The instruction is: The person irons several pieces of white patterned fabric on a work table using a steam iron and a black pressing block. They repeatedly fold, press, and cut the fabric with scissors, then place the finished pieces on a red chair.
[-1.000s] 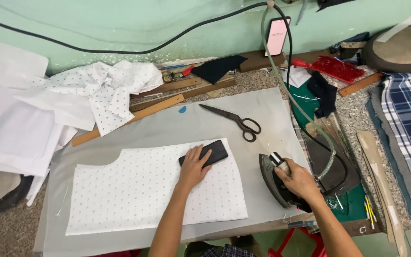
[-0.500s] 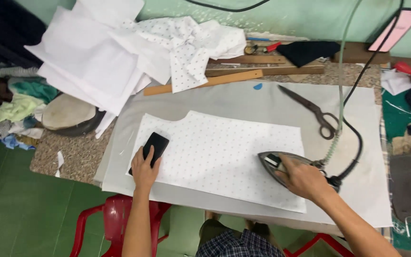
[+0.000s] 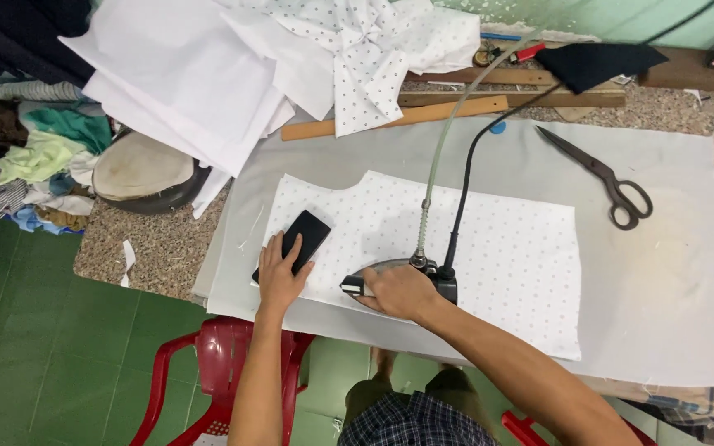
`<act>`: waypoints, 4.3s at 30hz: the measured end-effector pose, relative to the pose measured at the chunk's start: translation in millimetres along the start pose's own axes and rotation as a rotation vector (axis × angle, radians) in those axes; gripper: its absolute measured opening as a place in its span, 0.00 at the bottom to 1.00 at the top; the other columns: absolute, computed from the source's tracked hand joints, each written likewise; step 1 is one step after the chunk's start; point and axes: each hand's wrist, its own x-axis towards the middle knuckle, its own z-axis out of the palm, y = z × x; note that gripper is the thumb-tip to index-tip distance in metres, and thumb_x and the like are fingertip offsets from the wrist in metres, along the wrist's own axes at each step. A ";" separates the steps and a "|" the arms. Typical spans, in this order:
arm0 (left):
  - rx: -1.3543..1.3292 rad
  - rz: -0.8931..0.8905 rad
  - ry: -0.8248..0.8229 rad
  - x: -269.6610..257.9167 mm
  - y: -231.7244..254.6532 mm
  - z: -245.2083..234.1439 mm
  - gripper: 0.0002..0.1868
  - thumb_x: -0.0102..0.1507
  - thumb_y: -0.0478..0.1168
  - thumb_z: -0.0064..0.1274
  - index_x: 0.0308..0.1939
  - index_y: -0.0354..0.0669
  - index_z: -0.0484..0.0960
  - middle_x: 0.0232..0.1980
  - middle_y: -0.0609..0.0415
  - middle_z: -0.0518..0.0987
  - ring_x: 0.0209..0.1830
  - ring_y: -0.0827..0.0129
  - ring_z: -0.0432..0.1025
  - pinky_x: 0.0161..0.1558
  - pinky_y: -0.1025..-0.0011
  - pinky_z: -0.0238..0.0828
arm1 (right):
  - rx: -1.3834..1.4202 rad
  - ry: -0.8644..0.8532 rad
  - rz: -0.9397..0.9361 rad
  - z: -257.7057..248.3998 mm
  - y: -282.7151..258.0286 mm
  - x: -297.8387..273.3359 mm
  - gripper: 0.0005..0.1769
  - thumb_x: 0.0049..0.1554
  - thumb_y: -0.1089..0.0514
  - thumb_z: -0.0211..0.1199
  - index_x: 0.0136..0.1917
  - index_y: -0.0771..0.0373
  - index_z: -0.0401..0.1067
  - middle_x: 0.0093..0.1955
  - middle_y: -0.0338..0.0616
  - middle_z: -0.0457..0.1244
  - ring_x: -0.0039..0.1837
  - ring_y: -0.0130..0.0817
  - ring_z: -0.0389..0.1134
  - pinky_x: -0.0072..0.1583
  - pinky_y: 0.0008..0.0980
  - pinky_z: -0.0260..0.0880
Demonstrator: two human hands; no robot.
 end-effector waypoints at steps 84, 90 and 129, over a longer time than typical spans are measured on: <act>0.048 0.861 -0.122 -43.8 352.3 165.6 0.18 0.58 0.41 0.63 0.49 0.43 0.76 0.37 0.50 0.78 0.32 0.57 0.78 0.34 0.63 0.69 | -0.149 1.053 0.557 91.4 153.3 -242.4 0.12 0.50 0.59 0.72 0.48 0.44 0.82 0.54 0.30 0.71 0.59 0.33 0.71 0.61 0.32 0.70; -0.522 0.324 -0.330 31.9 456.5 103.3 0.07 0.57 0.45 0.50 0.33 0.51 0.82 0.27 0.51 0.80 0.34 0.45 0.80 0.34 0.53 0.74 | 0.909 1.296 0.536 78.0 94.7 -214.6 0.58 0.51 0.70 0.68 0.79 0.78 0.30 0.71 0.72 0.51 0.71 0.68 0.57 0.68 0.62 0.61; -0.498 -0.471 0.566 -40.9 -25.6 18.1 0.30 0.72 0.48 0.53 0.65 0.19 0.73 0.67 0.33 0.70 0.52 0.48 0.74 0.47 0.58 0.73 | -0.317 0.951 0.817 264.3 133.7 -287.4 0.14 0.55 0.63 0.62 0.54 0.52 0.77 0.63 0.47 0.66 0.70 0.49 0.66 0.66 0.47 0.66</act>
